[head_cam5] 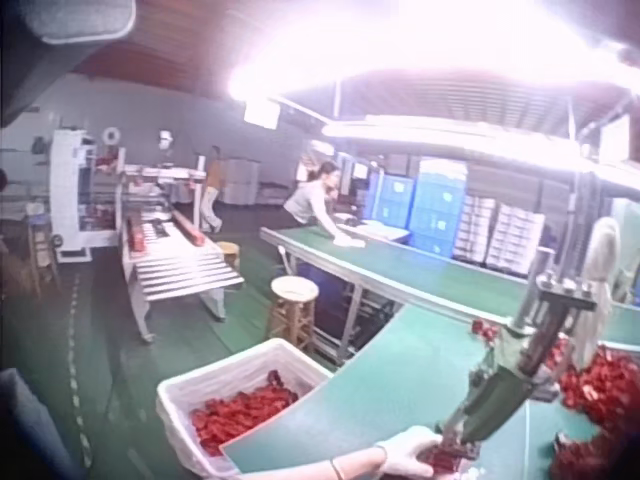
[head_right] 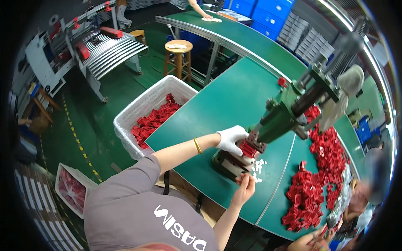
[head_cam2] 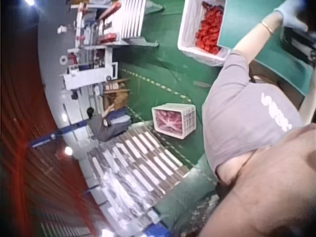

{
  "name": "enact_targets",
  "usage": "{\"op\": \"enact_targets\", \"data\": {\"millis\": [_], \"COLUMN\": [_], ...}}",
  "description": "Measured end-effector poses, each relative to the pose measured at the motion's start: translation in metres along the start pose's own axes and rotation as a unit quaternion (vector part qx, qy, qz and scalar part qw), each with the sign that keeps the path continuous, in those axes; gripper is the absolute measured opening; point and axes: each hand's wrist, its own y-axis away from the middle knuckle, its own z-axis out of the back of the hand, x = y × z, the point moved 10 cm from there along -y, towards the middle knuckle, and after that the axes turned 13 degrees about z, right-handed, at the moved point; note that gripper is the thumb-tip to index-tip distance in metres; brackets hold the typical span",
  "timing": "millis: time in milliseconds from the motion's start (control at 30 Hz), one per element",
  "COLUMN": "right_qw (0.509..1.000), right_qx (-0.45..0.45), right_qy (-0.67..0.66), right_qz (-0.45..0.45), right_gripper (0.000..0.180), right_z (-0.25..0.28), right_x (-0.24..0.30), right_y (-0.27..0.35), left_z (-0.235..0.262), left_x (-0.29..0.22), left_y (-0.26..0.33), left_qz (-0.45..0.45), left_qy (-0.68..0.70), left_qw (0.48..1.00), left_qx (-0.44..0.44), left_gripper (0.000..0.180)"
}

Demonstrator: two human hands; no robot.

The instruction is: Using a manual press to assemble small white pins into red plastic housings.

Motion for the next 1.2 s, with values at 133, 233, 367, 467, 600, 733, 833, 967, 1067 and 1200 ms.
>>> {"op": "enact_targets", "data": {"millis": [133, 233, 367, 467, 600, 733, 833, 967, 1067, 1200], "right_qw": [1.0, 1.0, 0.972, 0.919, 0.898, 0.968, 0.981, 0.971, 0.93, 0.836], "right_qx": [0.003, -0.006, -0.052, -0.092, -0.092, -0.017, 0.08, 0.03, -0.056, -0.017], "right_qy": [0.002, 0.009, 0.086, 0.078, 0.02, -0.012, -0.029, -0.023, -0.036, -0.018], "right_qz": [-0.003, 0.012, 0.211, 0.375, 0.43, 0.251, 0.174, 0.236, 0.36, 0.548], "right_gripper": [0.016, 0.015, 0.015, 0.034, 0.052, 0.045, 0.036, 0.032, 0.033, 0.034], "right_z": [0.004, 0.007, 0.013, 0.012, -0.01, -0.041, -0.041, -0.046, -0.012, -0.002], "right_x": [0.0, 0.011, 0.1, 0.204, 0.302, 0.337, 0.329, 0.334, 0.358, 0.361], "right_y": [-0.006, -0.024, -0.087, -0.151, -0.253, -0.368, -0.404, -0.365, -0.291, -0.158], "left_z": [0.002, -0.017, -0.012, -0.002, 0.019, 0.008, 0.003, 0.008, 0.001, -0.014], "left_x": [-0.009, 0.011, 0.018, 0.006, 0.007, 0.022, 0.021, 0.011, 0.012, 0.013], "left_y": [0.0, -0.008, -0.006, 0.013, 0.058, 0.106, 0.127, 0.158, 0.165, 0.164], "left_qz": [-0.012, 0.08, 0.111, 0.073, 0.151, 0.171, 0.159, 0.152, 0.178, 0.19], "left_qy": [-0.061, -0.1, -0.087, 0.063, 0.108, 0.026, 0.015, 0.011, 0.05, 0.075], "left_qw": [0.997, 0.99, 0.989, 0.995, 0.982, 0.985, 0.986, 0.988, 0.982, 0.977], "left_qx": [-0.035, 0.056, 0.047, 0.026, 0.016, 0.025, 0.048, 0.038, 0.045, 0.064], "left_gripper": [0.035, 0.037, 0.05, 0.073, 0.082, 0.067, 0.061, 0.053, 0.047, 0.047]}}
